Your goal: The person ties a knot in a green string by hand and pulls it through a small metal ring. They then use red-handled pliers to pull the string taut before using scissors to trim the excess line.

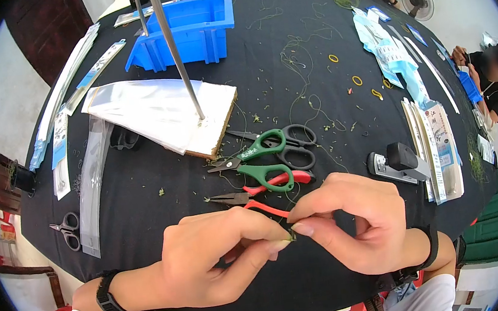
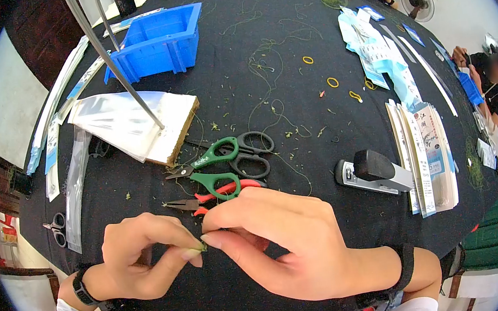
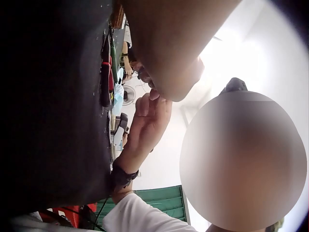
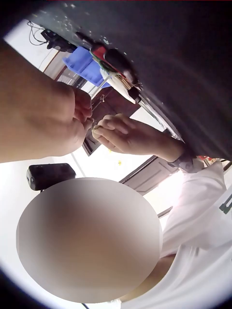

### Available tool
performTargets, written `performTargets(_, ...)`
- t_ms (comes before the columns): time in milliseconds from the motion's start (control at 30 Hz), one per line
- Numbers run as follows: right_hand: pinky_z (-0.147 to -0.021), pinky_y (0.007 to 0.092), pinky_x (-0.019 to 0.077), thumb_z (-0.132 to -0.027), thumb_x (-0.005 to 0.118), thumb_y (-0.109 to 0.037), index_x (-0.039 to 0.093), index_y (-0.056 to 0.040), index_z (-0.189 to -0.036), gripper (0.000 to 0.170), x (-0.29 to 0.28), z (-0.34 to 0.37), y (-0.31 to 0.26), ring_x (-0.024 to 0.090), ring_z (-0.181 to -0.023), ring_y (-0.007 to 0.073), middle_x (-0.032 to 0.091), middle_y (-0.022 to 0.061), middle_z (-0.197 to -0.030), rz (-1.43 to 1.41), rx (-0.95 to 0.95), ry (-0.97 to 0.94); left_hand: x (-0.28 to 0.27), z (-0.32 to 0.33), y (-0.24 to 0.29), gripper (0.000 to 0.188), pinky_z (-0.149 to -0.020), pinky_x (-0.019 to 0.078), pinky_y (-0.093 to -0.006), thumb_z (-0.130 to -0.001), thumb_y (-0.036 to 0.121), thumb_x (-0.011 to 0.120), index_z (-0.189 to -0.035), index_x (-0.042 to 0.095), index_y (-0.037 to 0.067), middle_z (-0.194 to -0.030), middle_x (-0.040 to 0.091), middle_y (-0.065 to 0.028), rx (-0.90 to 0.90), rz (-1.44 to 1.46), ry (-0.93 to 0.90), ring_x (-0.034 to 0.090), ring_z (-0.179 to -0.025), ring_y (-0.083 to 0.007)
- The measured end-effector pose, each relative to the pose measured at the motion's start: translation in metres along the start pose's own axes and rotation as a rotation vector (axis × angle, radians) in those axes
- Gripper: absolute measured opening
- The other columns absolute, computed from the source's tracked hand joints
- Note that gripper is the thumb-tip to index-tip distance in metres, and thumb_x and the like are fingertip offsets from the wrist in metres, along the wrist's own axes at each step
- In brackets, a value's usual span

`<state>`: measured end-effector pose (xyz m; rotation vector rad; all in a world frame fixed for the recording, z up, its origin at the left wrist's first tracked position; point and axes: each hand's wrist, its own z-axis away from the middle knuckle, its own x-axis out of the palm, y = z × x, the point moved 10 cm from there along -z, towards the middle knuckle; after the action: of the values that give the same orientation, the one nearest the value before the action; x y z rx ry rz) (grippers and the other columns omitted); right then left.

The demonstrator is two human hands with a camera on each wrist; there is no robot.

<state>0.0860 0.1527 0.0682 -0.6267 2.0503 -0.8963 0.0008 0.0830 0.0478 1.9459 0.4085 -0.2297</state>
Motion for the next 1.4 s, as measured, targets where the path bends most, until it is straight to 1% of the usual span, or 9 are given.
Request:
performTargets(167, -0.048, 0.0268, 0.0452, -0.070, 0.071, 0.003, 0.064, -0.0009, -0.090, 0.022, -0.004, -0.001, -0.019, 0.057, -0.056, 0.0195, 0.058, 0.0082, -0.072, 0.195, -0.140, -0.025, 0.006, -0.003, -0.006, 0.007, -0.054, 0.0510, -0.0242, -0.081, -0.007, 0.061, -0.087, 0.059, -0.003, -0.071, 0.066, -0.0111, -0.083, 0.007, -0.110, 0.066, -0.062, -0.0151)
performTargets(267, -0.049, 0.0288, 0.0458, -0.069, 0.072, 0.003, 0.063, -0.0007, -0.090, 0.023, -0.002, 0.001, -0.024, 0.056, -0.055, 0.0221, 0.058, 0.0080, -0.073, 0.234, -0.222, -0.041, 0.005, -0.002, -0.011, 0.006, -0.055, 0.0515, -0.0231, -0.082, -0.004, 0.062, -0.086, 0.060, -0.003, -0.073, 0.066, -0.0106, -0.132, -0.006, -0.075, 0.067, -0.064, -0.0142)
performTargets(367, -0.049, 0.0290, 0.0457, -0.070, 0.071, 0.003, 0.062, -0.0010, -0.091, 0.023, 0.000, -0.001, -0.016, 0.056, -0.055, 0.0231, 0.058, 0.0083, -0.074, 0.205, -0.169, -0.077, 0.009, -0.003, -0.008, 0.004, -0.057, 0.0525, -0.0231, -0.083, -0.003, 0.062, -0.087, 0.060, -0.003, -0.075, 0.067, -0.0110, -0.125, -0.007, -0.152, 0.067, -0.067, -0.0145)
performTargets(467, -0.048, 0.0266, 0.0452, -0.074, 0.069, 0.003, 0.062, -0.0015, -0.091, 0.019, 0.001, -0.004, -0.005, 0.056, -0.055, 0.0195, 0.059, 0.0079, -0.077, 0.092, -0.101, -0.105, 0.007, -0.003, -0.012, 0.004, -0.058, 0.0526, -0.0229, -0.084, -0.001, 0.062, -0.088, 0.060, -0.003, -0.075, 0.066, -0.0114, -0.135, 0.168, -0.089, 0.067, -0.068, -0.0148)
performTargets(667, -0.046, 0.0218, 0.0433, -0.078, 0.067, 0.003, 0.063, -0.0019, -0.093, 0.017, 0.006, -0.003, 0.010, 0.056, -0.054, 0.0115, 0.062, 0.0070, -0.079, -0.077, 0.028, -0.150, 0.007, 0.001, -0.028, 0.008, -0.044, 0.0390, -0.0198, -0.088, 0.003, 0.058, -0.090, 0.054, -0.004, -0.071, 0.063, -0.0119, -0.330, 0.495, 0.019, 0.053, -0.050, -0.0086)
performTargets(767, -0.045, 0.0220, 0.0430, -0.077, 0.067, 0.003, 0.064, -0.0023, -0.095, 0.018, 0.004, -0.004, 0.008, 0.055, -0.052, 0.0122, 0.062, 0.0063, -0.076, -0.048, 0.022, -0.131, 0.010, 0.003, -0.036, 0.009, -0.041, 0.0324, -0.0191, -0.091, 0.006, 0.056, -0.090, 0.052, -0.002, -0.069, 0.063, -0.0118, -0.460, 0.629, 0.030, 0.044, -0.045, -0.0059)
performTargets(967, -0.047, 0.0268, 0.0480, -0.075, 0.068, 0.004, 0.064, -0.0007, -0.095, 0.022, 0.007, 0.002, 0.000, 0.062, -0.055, 0.0196, 0.066, 0.0105, -0.076, 0.054, -0.092, -0.071, 0.012, 0.006, -0.045, 0.009, -0.042, 0.0337, -0.0189, -0.092, 0.007, 0.055, -0.091, 0.051, -0.002, -0.069, 0.062, -0.0115, -0.555, 0.702, 0.058, 0.046, -0.047, -0.0054)
performTargets(1067, -0.048, 0.0292, 0.0499, -0.072, 0.068, 0.004, 0.063, -0.0005, -0.096, 0.025, 0.008, 0.004, -0.001, 0.064, -0.057, 0.0234, 0.066, 0.0117, -0.075, 0.080, -0.052, -0.069, 0.014, 0.006, -0.044, 0.008, -0.042, 0.0342, -0.0190, -0.092, 0.005, 0.054, -0.091, 0.052, -0.002, -0.070, 0.062, -0.0114, -0.547, 0.679, 0.057, 0.046, -0.048, -0.0054)
performTargets(1400, -0.045, 0.0301, 0.0469, -0.068, 0.068, 0.005, 0.063, -0.0003, -0.096, 0.030, 0.009, 0.007, -0.002, 0.060, -0.052, 0.0231, 0.062, 0.0092, -0.067, 0.116, -0.135, -0.083, 0.001, 0.001, -0.029, 0.005, -0.046, 0.0425, -0.0183, -0.088, -0.001, 0.057, -0.090, 0.056, -0.004, -0.077, 0.065, -0.0121, -0.280, 0.306, 0.080, 0.058, -0.057, -0.0072)
